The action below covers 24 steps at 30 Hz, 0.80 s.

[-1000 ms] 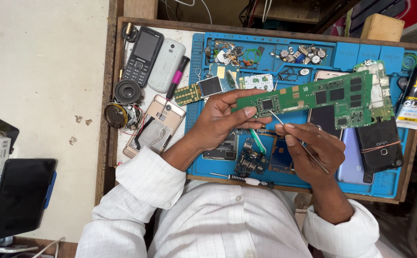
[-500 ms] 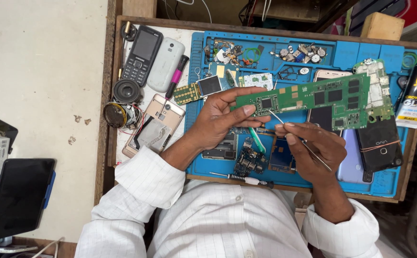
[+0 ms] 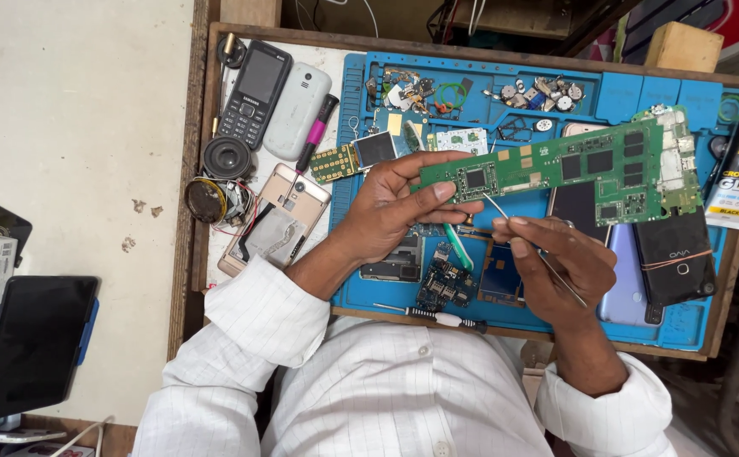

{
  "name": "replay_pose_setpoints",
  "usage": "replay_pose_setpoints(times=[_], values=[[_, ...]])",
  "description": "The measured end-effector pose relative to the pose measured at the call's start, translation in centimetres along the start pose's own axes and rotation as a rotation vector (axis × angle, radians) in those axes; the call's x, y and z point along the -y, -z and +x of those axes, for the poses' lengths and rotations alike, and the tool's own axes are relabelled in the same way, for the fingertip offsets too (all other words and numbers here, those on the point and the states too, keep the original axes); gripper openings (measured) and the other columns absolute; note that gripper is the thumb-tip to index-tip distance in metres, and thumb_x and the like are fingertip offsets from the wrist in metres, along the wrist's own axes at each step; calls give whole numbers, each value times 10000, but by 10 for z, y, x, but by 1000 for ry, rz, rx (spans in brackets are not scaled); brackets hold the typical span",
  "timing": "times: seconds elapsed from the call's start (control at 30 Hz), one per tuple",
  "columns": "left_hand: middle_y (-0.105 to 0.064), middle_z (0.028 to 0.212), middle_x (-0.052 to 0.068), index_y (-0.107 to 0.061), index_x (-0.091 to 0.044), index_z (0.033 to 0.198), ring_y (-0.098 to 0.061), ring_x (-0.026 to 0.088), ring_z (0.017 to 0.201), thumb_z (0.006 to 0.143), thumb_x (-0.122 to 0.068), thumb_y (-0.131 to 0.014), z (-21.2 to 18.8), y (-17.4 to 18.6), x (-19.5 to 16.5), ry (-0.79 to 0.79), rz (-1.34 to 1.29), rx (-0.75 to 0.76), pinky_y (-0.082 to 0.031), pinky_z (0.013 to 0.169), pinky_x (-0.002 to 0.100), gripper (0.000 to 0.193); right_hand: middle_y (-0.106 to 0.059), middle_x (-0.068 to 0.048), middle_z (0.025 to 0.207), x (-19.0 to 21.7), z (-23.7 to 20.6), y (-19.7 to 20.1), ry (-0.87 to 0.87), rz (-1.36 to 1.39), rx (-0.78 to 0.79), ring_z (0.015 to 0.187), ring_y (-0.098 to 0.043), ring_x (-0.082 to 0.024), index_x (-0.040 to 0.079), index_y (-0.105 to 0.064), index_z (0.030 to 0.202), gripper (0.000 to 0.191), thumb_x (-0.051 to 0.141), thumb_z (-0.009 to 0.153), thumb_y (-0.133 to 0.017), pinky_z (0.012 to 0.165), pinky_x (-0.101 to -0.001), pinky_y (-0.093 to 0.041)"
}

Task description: The person holds a large green circuit board over a repair mat and uses a thin metal probe and tweezers to point at and work on components on the board, turning the board over and repositioning it while inspecting different sections.

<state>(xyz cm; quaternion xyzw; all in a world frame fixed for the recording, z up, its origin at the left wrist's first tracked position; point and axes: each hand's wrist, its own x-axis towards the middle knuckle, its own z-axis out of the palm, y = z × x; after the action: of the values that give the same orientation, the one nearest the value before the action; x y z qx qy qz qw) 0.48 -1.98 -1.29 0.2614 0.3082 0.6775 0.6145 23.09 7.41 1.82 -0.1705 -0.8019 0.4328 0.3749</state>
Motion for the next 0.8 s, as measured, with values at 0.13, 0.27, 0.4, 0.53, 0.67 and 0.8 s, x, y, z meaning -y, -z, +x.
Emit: replay_pose_setpoints(times=[0.13, 0.27, 0.4, 0.53, 0.67, 0.8], values=[[-656, 1355, 219, -505, 34, 1483, -727, 321, 1150, 1047, -144, -651, 0, -3, -2, 8, -2, 5, -646, 952, 335, 493, -757, -191, 1098, 1, 1, 0, 0, -25, 10, 943, -774, -213, -8, -682, 1205, 181, -11, 1024, -674, 823, -301, -653], [-645, 1374, 215, -485, 31, 1509, -711, 314, 1193, 1051, -136, -650, -1, -6, -5, 1, 20, 21, -652, 981, 341, 515, -761, -179, 1093, 3, 2, -1, 21, -92, 3, 972, -775, -222, 0, -687, 1200, 176, -18, 1025, -678, 809, -293, -650], [-593, 1451, 196, -470, 17, 1523, -700, 311, 1212, 1058, -130, -636, -1, -9, -8, -18, 37, 45, -641, 985, 338, 514, -767, -159, 1084, 6, 4, -2, 63, -181, 11, 962, -776, -216, 14, -691, 1195, 179, -7, 1017, -689, 779, -283, -622], [-545, 1512, 194, -465, 8, 1530, -693, 313, 1230, 1060, -129, -634, -1, -10, -7, -33, 43, 43, -635, 989, 342, 517, -771, -139, 1074, 6, 7, -3, 109, -223, 1, 941, -778, -199, 40, -694, 1201, 179, 9, 1025, -702, 731, -261, -600], [-545, 1528, 205, -460, 7, 1546, -682, 310, 1265, 1081, -126, -624, -3, -9, -4, -65, 66, 58, -637, 1028, 348, 511, -781, -120, 1028, 7, 5, -5, 127, -286, 1, 866, -765, -162, 52, -702, 1182, 181, 10, 1006, -711, 686, -250, -554], [-530, 1552, 185, -463, 8, 1534, -681, 311, 1266, 1086, -127, -609, -4, -7, 0, -89, 76, 62, -634, 1035, 354, 491, -809, -129, 969, 7, 4, -5, 50, -289, 0, 698, -704, -98, 34, -731, 1115, 157, 4, 961, -733, 590, -226, -469]])
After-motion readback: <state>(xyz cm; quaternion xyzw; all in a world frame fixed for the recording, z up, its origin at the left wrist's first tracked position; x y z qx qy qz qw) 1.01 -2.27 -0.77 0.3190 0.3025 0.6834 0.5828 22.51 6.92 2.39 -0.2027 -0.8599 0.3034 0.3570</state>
